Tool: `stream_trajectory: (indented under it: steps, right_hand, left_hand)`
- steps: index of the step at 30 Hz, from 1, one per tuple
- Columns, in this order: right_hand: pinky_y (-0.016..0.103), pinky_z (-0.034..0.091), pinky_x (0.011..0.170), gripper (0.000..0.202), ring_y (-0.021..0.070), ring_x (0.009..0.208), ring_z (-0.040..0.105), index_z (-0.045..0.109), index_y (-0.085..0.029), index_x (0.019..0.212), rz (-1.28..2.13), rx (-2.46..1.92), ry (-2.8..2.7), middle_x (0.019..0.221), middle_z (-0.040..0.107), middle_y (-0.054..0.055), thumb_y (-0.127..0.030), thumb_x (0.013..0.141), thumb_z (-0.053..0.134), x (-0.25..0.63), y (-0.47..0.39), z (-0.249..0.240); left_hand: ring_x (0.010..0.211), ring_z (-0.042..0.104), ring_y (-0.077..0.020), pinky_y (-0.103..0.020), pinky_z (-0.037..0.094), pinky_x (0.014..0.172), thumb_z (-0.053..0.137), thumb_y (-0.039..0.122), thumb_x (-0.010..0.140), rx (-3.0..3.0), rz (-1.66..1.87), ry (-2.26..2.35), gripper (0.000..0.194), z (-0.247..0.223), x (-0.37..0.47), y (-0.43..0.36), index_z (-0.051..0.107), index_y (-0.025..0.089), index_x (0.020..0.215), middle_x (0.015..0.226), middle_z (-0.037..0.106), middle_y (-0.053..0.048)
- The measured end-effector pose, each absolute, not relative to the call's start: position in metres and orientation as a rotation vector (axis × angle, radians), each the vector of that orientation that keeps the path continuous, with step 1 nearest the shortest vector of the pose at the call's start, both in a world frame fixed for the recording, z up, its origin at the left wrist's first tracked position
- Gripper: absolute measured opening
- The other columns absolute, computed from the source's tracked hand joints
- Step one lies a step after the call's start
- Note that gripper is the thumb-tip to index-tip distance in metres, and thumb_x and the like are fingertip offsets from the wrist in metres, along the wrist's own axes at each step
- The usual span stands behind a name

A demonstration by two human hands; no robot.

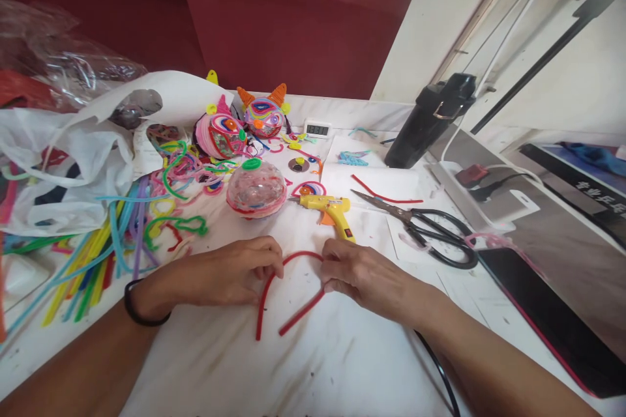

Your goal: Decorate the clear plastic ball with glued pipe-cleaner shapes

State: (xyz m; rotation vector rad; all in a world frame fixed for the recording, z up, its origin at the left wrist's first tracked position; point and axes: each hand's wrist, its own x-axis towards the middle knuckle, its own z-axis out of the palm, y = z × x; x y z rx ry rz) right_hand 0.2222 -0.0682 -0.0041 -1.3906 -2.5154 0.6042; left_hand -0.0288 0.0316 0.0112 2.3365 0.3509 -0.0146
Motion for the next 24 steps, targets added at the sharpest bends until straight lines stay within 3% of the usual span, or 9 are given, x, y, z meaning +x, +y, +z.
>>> stream_trajectory:
  steps: [4,12,17,24]
  right_hand:
    - [0.028,0.046,0.068,0.011,0.0163,0.078,0.056,0.063,-0.016,0.083,0.56,-1.415,-2.526,0.09,0.055,0.005,-0.016,0.093,0.058,0.221,-0.069,-0.005]
    - [0.027,0.047,0.069,0.013,0.0155,0.076,0.056,0.064,-0.015,0.086,0.543,-1.438,-2.523,0.089,0.056,0.005,-0.02,0.095,0.055,0.217,-0.068,-0.003]
    - [0.028,0.048,0.07,0.016,0.0162,0.078,0.056,0.063,-0.015,0.086,0.535,-1.465,-2.515,0.089,0.056,0.006,-0.021,0.096,0.053,0.216,-0.07,-0.002]
    - [0.029,0.048,0.069,0.015,0.017,0.076,0.057,0.064,-0.016,0.087,0.504,-1.46,-2.512,0.09,0.057,0.006,-0.022,0.096,0.053,0.214,-0.069,-0.004]
  left_hand:
    - [0.109,0.055,-0.0201,-0.029,0.047,0.093,0.07,0.002,0.066,2.335,-0.054,0.382,0.044,0.01,-0.029,0.028,0.061,0.023,0.103,0.119,0.054,-0.003]
    - [0.109,0.057,-0.022,-0.03,0.049,0.093,0.087,0.015,0.062,2.351,-0.002,0.399,0.043,0.005,-0.027,0.026,0.065,0.021,0.099,0.118,0.055,-0.005]
    - [0.112,0.056,-0.0241,-0.033,0.048,0.094,0.086,0.024,0.064,2.387,0.021,0.379,0.045,0.0,-0.026,0.027,0.064,0.021,0.103,0.123,0.054,-0.007]
    - [0.116,0.054,-0.0257,-0.034,0.047,0.096,0.087,0.022,0.063,2.438,0.095,0.401,0.048,-0.005,-0.026,0.025,0.063,0.023,0.105,0.126,0.053,-0.007]
